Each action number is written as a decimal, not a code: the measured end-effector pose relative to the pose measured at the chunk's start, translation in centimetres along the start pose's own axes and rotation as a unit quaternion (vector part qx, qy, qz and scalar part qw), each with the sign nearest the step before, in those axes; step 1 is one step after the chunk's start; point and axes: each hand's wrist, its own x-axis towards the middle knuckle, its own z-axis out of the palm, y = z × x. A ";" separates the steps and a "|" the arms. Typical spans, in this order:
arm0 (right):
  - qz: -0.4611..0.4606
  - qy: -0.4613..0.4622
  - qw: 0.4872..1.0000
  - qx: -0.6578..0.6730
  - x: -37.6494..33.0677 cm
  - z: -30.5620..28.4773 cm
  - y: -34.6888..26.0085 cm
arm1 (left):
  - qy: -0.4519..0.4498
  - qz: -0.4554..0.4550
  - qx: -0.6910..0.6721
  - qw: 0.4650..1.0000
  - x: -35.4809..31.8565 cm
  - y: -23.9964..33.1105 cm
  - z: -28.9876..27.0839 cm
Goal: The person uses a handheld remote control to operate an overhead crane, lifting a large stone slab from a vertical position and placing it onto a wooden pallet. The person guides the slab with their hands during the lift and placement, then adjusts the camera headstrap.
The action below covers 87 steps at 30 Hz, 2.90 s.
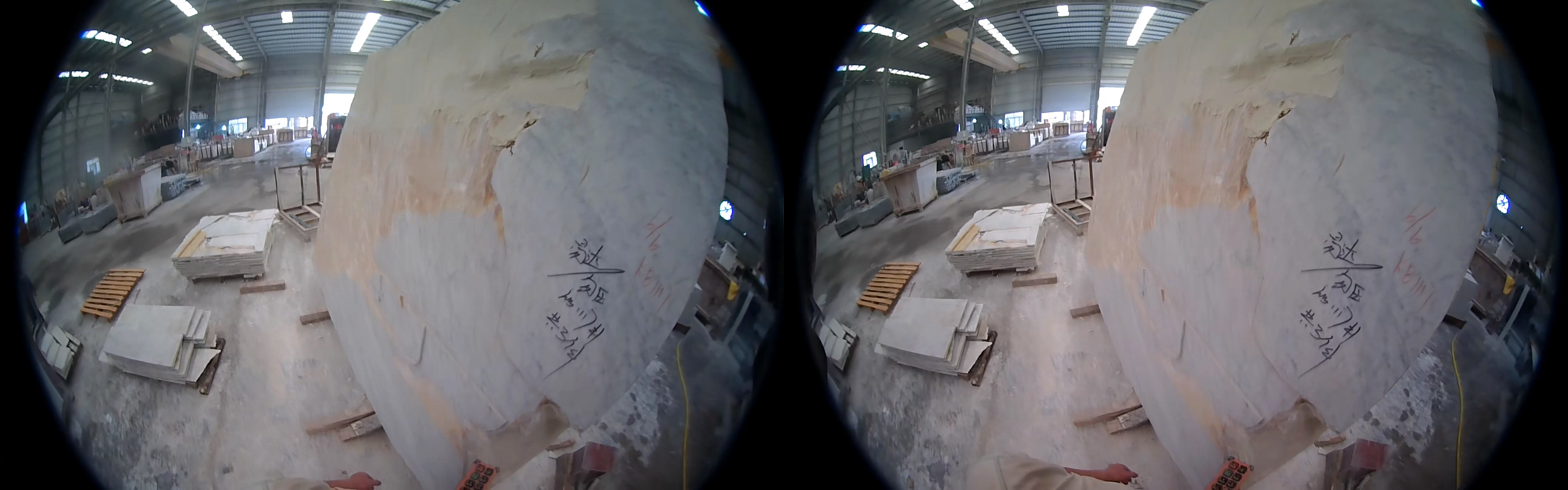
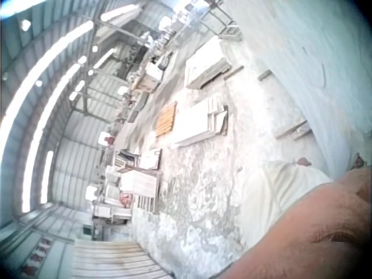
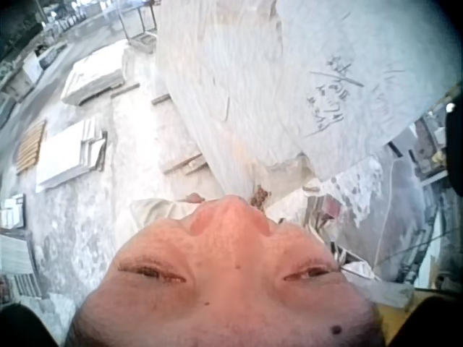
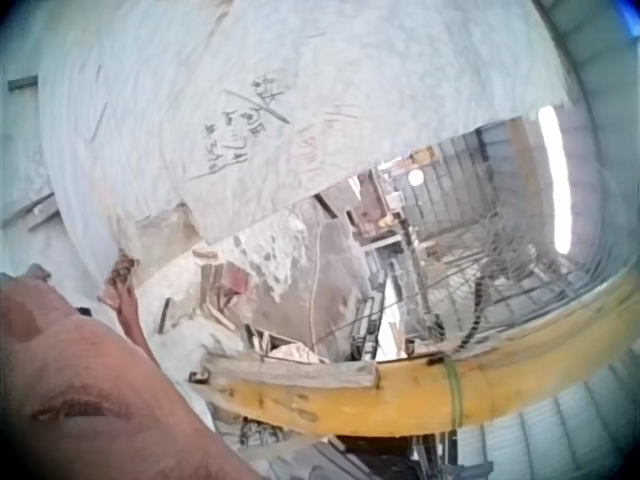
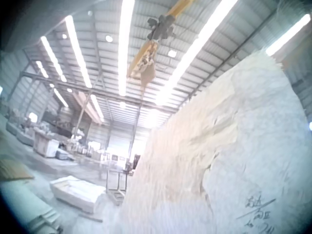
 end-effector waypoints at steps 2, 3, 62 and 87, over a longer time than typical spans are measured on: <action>-0.007 0.011 1.000 0.005 -0.4 0.8 -1.2 | -0.009 0.011 -0.016 1.000 -2.0 2.2 0.0; -0.009 0.004 1.000 0.010 0.0 1.2 -1.4 | -0.013 -0.011 -0.003 1.000 -1.6 2.4 -0.3; 0.006 -0.012 0.986 0.163 12.6 11.7 10.8 | 0.153 -0.021 -0.179 0.972 -10.4 -9.7 -18.1; -0.048 0.099 0.967 0.232 16.7 19.5 9.9 | 0.374 0.527 0.397 0.652 1.9 30.7 -40.0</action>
